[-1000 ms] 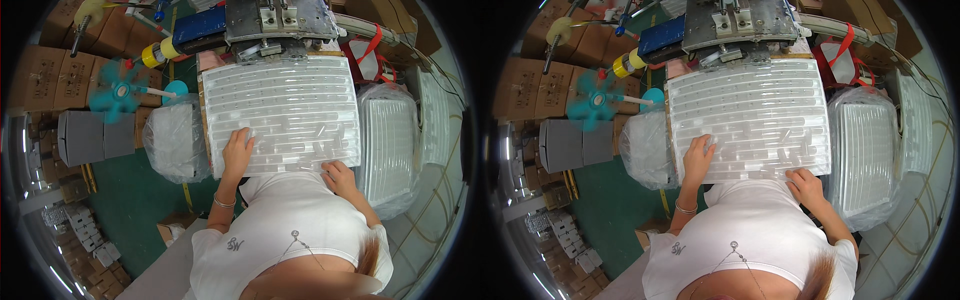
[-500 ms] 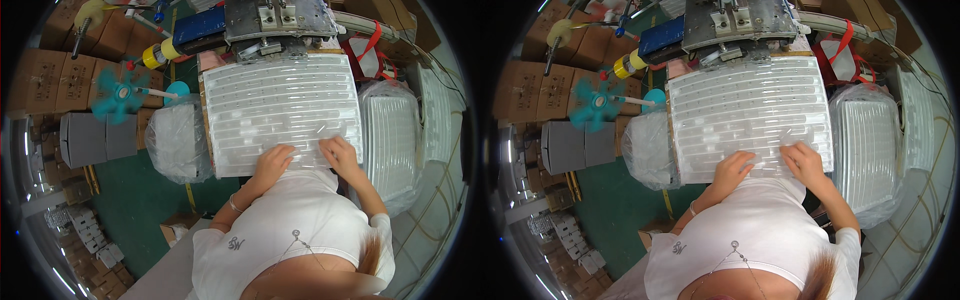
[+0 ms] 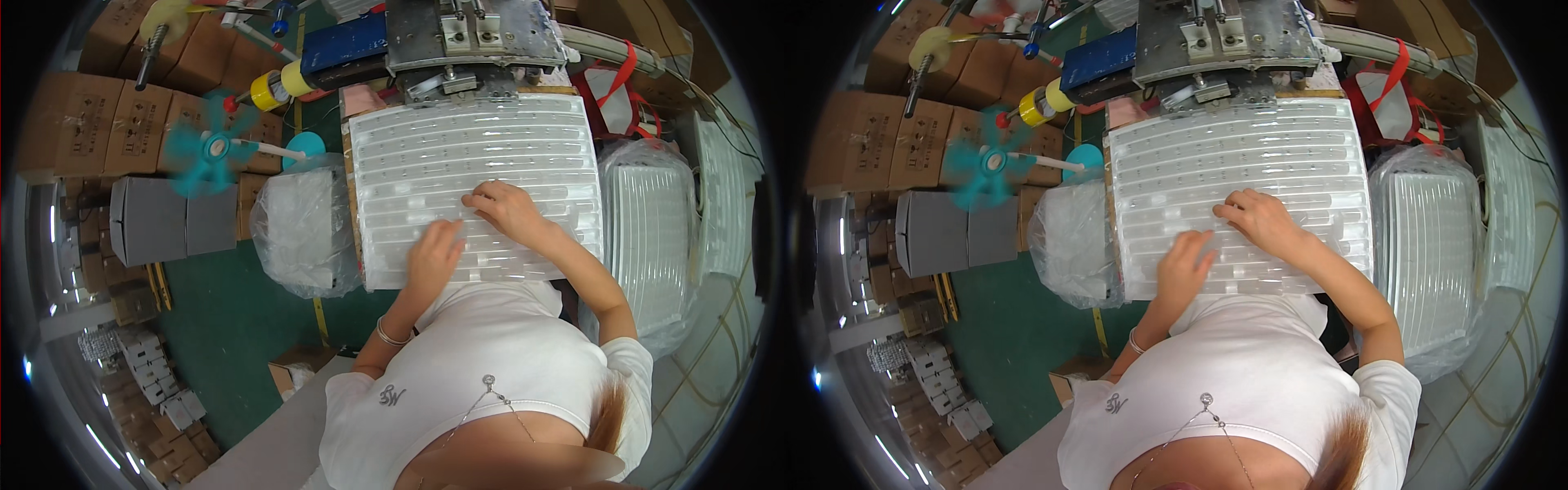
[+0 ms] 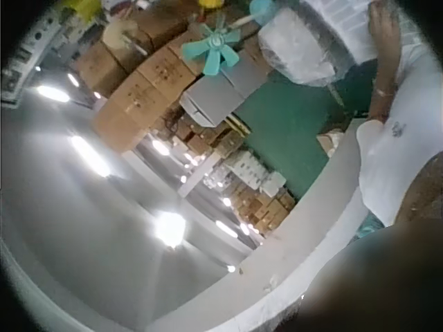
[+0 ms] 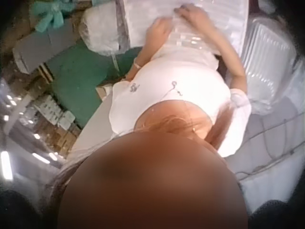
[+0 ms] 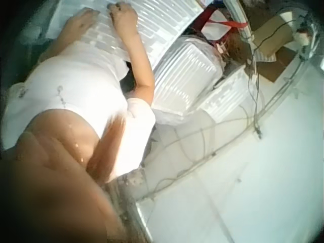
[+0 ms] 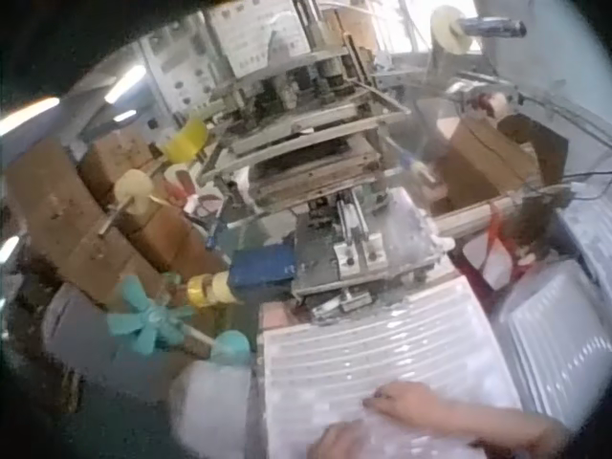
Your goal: The recorder is placing small cylindrical components into a plastic grid tray as part of an assembly line process.
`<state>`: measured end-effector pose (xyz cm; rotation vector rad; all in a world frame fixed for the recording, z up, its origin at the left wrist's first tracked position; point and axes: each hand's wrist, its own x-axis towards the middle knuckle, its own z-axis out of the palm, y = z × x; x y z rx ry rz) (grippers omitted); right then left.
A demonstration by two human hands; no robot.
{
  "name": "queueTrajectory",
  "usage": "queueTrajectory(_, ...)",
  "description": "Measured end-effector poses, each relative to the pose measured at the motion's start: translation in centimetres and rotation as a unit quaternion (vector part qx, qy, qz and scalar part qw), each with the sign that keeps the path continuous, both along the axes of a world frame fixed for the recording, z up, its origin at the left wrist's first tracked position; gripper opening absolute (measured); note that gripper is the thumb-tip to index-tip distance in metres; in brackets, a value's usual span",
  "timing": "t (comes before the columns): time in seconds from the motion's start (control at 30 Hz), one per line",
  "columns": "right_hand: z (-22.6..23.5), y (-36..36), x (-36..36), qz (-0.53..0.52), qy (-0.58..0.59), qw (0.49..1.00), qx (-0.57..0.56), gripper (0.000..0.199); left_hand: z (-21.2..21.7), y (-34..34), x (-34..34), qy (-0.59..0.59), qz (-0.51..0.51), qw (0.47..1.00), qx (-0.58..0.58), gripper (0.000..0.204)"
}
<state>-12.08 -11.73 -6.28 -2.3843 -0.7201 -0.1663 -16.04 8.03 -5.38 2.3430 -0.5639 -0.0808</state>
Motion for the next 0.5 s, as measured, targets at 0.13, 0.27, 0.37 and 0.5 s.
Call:
queueTrajectory(0.13, 4.4, -1.9, -1.2, -0.017, 0.049, 0.998, 0.039, 0.026, -0.4, 2.7, 1.2, 0.006, 0.072, 0.995, 0.073, 0.03)
queueTrajectory(0.27, 6.0, -5.9, -4.3, -0.017, 0.168, 0.986, -0.014, 0.026, -1.7, 3.3, 1.2, -0.009, 0.042, 0.996, 0.083, 0.028)
queueTrajectory(0.37, 5.3, -8.2, -7.4, -0.095, 0.29, 0.952, 0.004, 0.025, -0.9, 2.9, 1.3, -0.007, 0.049, 0.995, 0.085, 0.027)
queueTrajectory(0.5, 3.5, -12.3, -11.6, -0.287, 0.35, 0.881, 0.137, 0.017, 1.5, 0.4, 0.5, 0.021, -0.021, 0.999, 0.014, 0.024)
